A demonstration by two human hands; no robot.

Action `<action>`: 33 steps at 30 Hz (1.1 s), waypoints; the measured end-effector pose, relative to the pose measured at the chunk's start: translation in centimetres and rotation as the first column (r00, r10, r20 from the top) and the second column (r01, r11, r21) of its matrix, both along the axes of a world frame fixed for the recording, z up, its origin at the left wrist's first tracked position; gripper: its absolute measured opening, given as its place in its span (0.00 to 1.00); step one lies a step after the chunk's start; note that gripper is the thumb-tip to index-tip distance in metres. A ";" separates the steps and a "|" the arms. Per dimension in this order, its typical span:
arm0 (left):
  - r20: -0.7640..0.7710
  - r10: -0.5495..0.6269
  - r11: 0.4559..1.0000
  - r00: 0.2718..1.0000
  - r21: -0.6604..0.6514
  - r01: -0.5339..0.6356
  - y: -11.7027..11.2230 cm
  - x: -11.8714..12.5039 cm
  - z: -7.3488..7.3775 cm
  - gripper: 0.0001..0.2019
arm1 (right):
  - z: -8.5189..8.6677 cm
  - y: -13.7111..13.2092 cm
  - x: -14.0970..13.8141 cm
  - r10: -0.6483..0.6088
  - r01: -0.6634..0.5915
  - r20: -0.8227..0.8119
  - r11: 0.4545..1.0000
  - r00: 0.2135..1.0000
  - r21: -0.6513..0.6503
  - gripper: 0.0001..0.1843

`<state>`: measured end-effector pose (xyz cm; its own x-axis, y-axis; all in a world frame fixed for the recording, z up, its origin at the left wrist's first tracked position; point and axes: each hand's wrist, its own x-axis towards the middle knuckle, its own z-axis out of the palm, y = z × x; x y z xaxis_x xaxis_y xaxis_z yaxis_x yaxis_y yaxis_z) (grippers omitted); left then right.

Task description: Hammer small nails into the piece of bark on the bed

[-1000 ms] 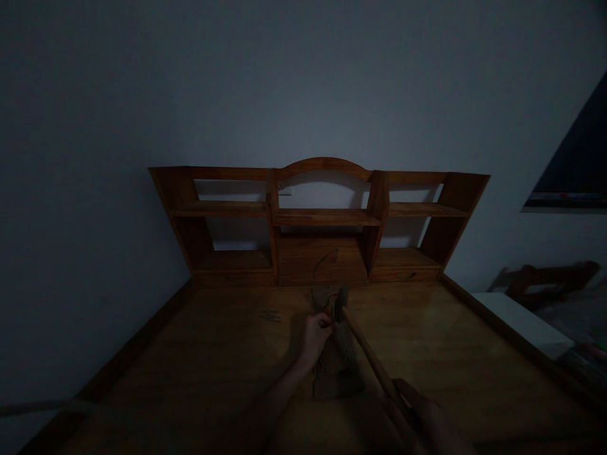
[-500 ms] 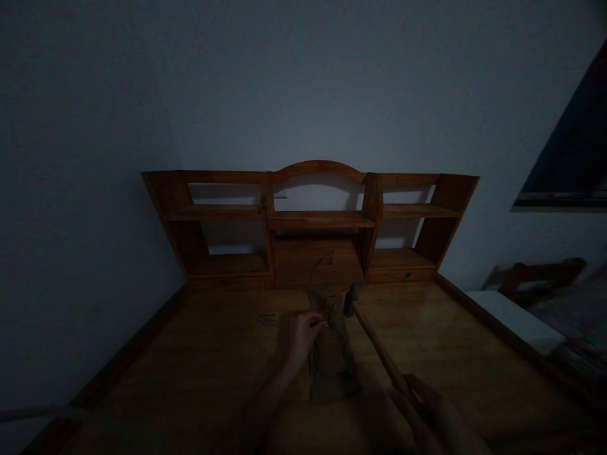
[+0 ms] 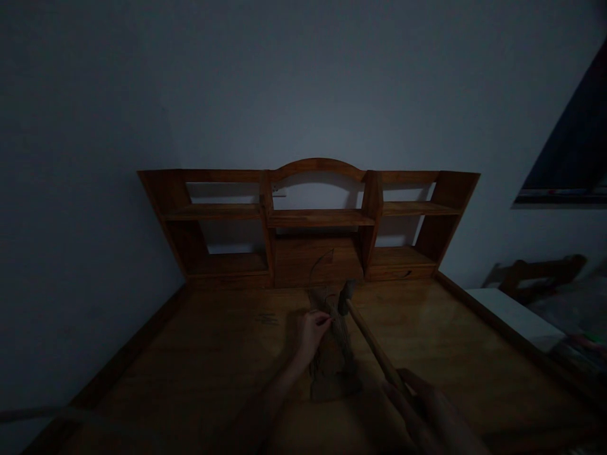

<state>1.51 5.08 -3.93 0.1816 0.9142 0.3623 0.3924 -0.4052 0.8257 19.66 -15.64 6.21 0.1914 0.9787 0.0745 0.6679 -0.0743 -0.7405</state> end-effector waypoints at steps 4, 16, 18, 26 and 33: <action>-0.033 0.005 1.000 0.999 0.022 -0.004 0.0 0.0 -0.2 0.08 | -1.2 0.8 0.3 -0.007 0.008 0.007 0.999 1.000 -0.037 0.30; -0.101 0.018 1.000 0.995 0.022 -0.015 0.3 -0.2 -0.5 0.08 | -1.5 2.3 -0.9 0.062 -0.059 0.046 0.996 0.997 -0.066 0.25; -0.097 0.016 1.000 0.995 0.003 -0.016 0.2 -0.1 -0.3 0.08 | -2.3 2.3 -0.4 0.033 -0.030 0.062 0.998 0.998 -0.060 0.27; -0.071 0.009 1.000 0.997 0.020 -0.008 0.1 -0.2 -0.7 0.09 | -1.0 2.5 -0.3 0.133 -0.121 0.093 0.985 0.987 -0.124 0.28; -0.018 0.016 1.000 1.000 -0.016 -0.016 0.0 -0.9 0.0 0.07 | -0.3 2.2 -0.6 0.096 -0.095 -0.001 0.989 0.995 -0.110 0.25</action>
